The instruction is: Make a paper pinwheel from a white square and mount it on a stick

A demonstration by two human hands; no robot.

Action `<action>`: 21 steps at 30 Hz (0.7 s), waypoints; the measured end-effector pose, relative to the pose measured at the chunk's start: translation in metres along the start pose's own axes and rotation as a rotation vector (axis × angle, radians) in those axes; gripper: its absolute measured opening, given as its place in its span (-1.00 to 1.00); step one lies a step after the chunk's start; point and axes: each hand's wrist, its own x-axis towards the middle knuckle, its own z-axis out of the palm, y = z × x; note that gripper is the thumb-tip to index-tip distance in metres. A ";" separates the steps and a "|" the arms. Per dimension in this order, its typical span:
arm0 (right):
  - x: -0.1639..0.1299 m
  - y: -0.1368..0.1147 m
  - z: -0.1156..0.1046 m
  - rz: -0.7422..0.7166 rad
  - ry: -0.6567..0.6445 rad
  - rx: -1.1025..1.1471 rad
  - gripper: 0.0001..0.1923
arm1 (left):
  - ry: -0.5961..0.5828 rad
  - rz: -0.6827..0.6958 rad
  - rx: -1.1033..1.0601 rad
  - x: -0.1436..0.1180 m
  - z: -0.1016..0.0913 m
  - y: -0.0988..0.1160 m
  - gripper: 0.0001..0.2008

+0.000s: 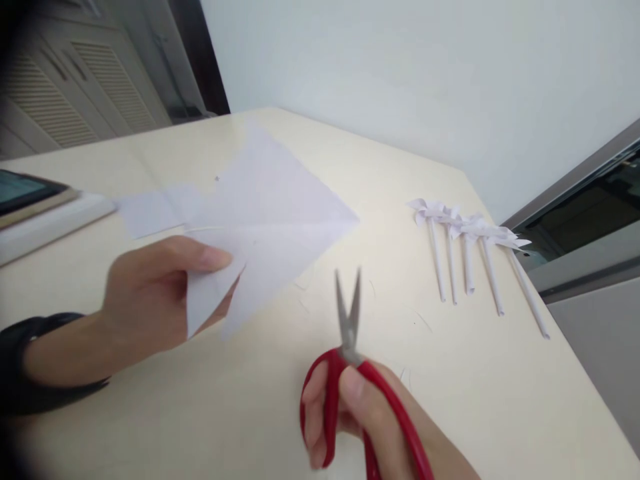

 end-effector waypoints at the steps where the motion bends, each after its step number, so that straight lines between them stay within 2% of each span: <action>1: 0.003 -0.002 -0.004 -0.053 0.042 0.013 -0.44 | -0.015 -0.050 -0.001 0.001 -0.002 -0.001 -0.66; 4: 0.006 -0.009 -0.014 -0.200 0.108 0.072 -0.46 | -0.054 -0.233 0.072 0.001 -0.004 -0.006 -0.70; 6: 0.003 -0.013 -0.015 -0.203 0.140 0.085 -0.57 | -0.112 -0.345 0.162 0.001 -0.003 -0.009 -0.82; 8: -0.002 -0.016 -0.012 -0.127 0.189 0.046 -0.76 | -0.181 -0.407 0.246 0.001 -0.003 -0.010 -0.91; 9: -0.004 -0.017 -0.010 -0.076 0.226 0.012 -0.84 | -0.212 -0.417 0.275 0.001 -0.002 -0.010 -0.89; 11: -0.006 -0.018 -0.006 -0.027 0.272 -0.064 -0.85 | -0.243 -0.409 0.310 0.001 -0.002 -0.010 -0.85; 16: -0.003 -0.007 -0.011 -0.123 0.315 -0.180 -0.80 | -0.268 -0.398 0.320 0.001 -0.002 -0.006 -0.73; 21: -0.004 0.005 -0.017 -0.164 0.487 -0.273 -0.73 | -0.331 -0.433 0.313 0.002 -0.003 -0.007 -0.54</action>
